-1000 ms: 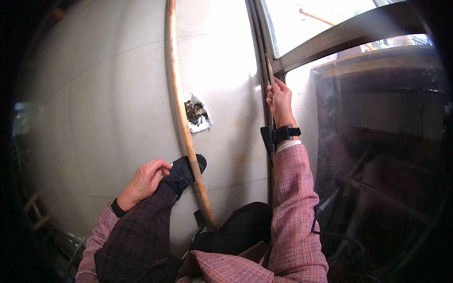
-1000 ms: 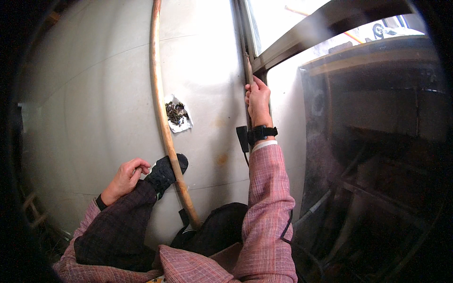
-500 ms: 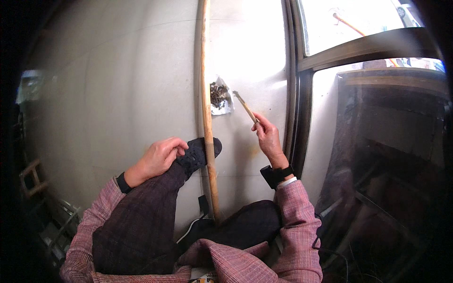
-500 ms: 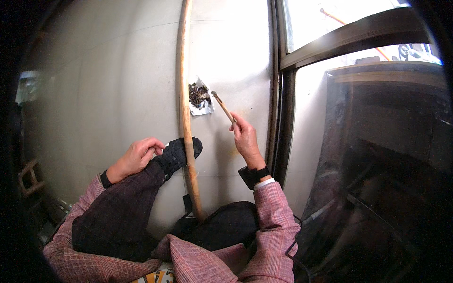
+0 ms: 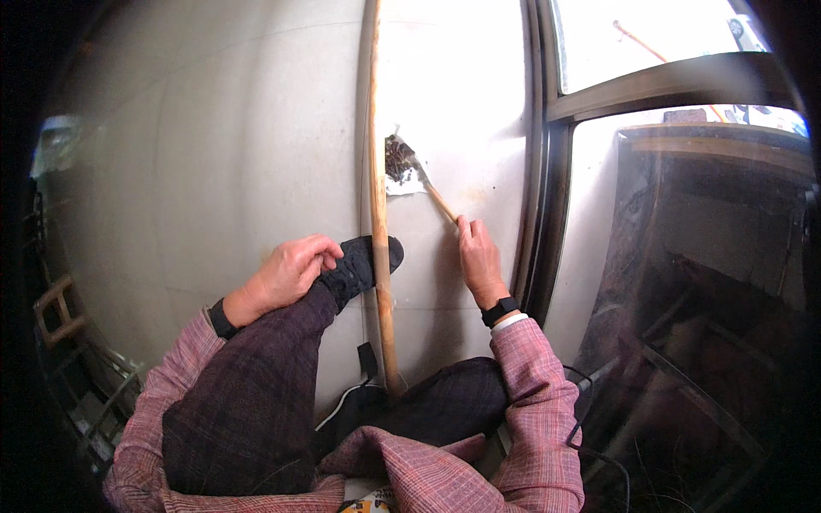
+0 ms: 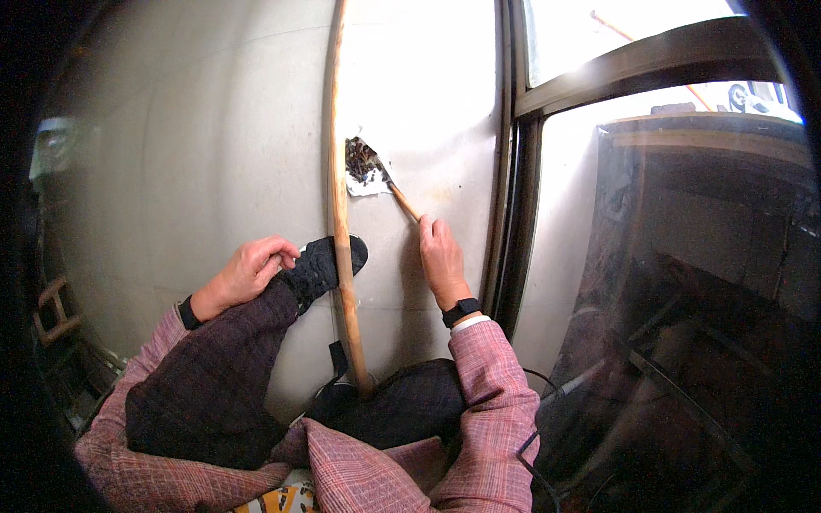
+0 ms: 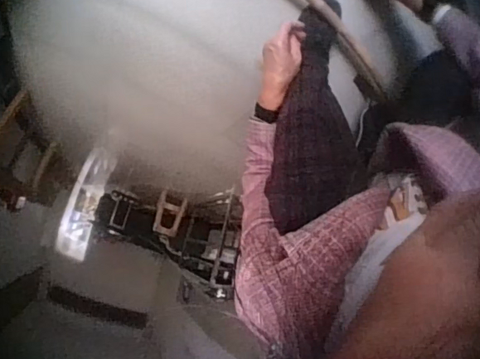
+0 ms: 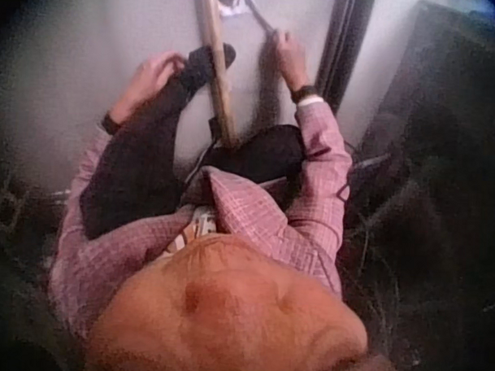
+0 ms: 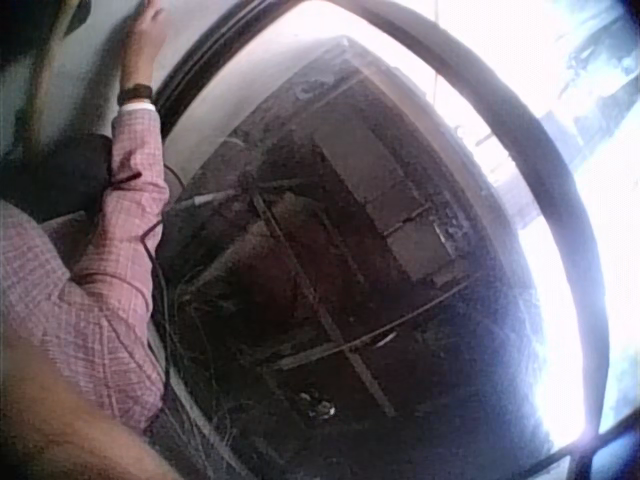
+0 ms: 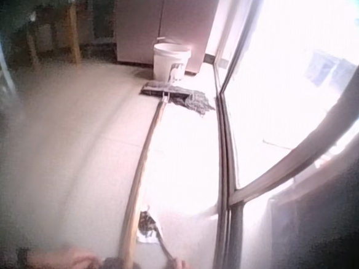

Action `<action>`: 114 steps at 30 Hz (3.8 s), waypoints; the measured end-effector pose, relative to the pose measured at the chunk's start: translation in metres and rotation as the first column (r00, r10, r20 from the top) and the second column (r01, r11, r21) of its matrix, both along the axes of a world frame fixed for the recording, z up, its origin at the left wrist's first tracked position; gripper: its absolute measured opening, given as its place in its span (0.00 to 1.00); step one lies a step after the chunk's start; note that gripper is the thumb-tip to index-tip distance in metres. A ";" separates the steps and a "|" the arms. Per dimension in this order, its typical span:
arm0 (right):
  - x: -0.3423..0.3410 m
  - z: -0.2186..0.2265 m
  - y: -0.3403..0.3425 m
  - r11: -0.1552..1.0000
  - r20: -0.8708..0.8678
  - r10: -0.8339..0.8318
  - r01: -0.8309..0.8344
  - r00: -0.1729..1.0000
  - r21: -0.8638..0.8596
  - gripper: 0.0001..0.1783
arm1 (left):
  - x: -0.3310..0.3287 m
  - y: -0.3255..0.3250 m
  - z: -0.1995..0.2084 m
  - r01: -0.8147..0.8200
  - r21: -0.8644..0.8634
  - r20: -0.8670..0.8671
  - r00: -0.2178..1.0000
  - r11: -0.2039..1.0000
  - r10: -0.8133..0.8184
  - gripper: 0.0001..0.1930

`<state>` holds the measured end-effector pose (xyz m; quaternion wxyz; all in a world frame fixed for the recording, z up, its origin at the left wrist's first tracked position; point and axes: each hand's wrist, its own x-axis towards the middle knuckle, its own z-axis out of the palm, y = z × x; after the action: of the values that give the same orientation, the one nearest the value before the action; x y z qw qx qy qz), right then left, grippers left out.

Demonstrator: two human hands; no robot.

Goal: The person sits on the floor and uses a small stick to scrape debris from a window track, collecting the material onto a paper on the floor. A second person briefly sprays the track with a cleaning solution while the first person continues scraping.

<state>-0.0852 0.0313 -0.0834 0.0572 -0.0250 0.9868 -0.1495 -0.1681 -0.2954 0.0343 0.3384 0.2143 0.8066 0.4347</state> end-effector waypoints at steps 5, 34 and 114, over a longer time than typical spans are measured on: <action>0.006 0.015 0.001 0.994 0.063 0.019 -0.026 0.998 0.105 0.22 | 0.000 0.000 0.000 0.002 0.017 -0.008 1.000 1.000 -0.002 0.12; -0.245 0.067 0.096 0.823 -0.030 -0.558 0.558 0.829 0.103 0.18 | -0.001 -0.009 0.001 -0.031 -0.008 -0.028 0.999 0.999 0.031 0.12; -0.140 0.084 0.120 0.835 -0.035 -0.487 0.477 0.873 0.273 0.16 | -0.008 0.008 0.000 -0.033 0.055 -0.022 0.999 0.998 0.035 0.11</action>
<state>-0.2249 0.1508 0.0009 0.0385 0.2351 0.9710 -0.0220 -0.1759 -0.2873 0.0341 0.3157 0.2147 0.8019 0.4595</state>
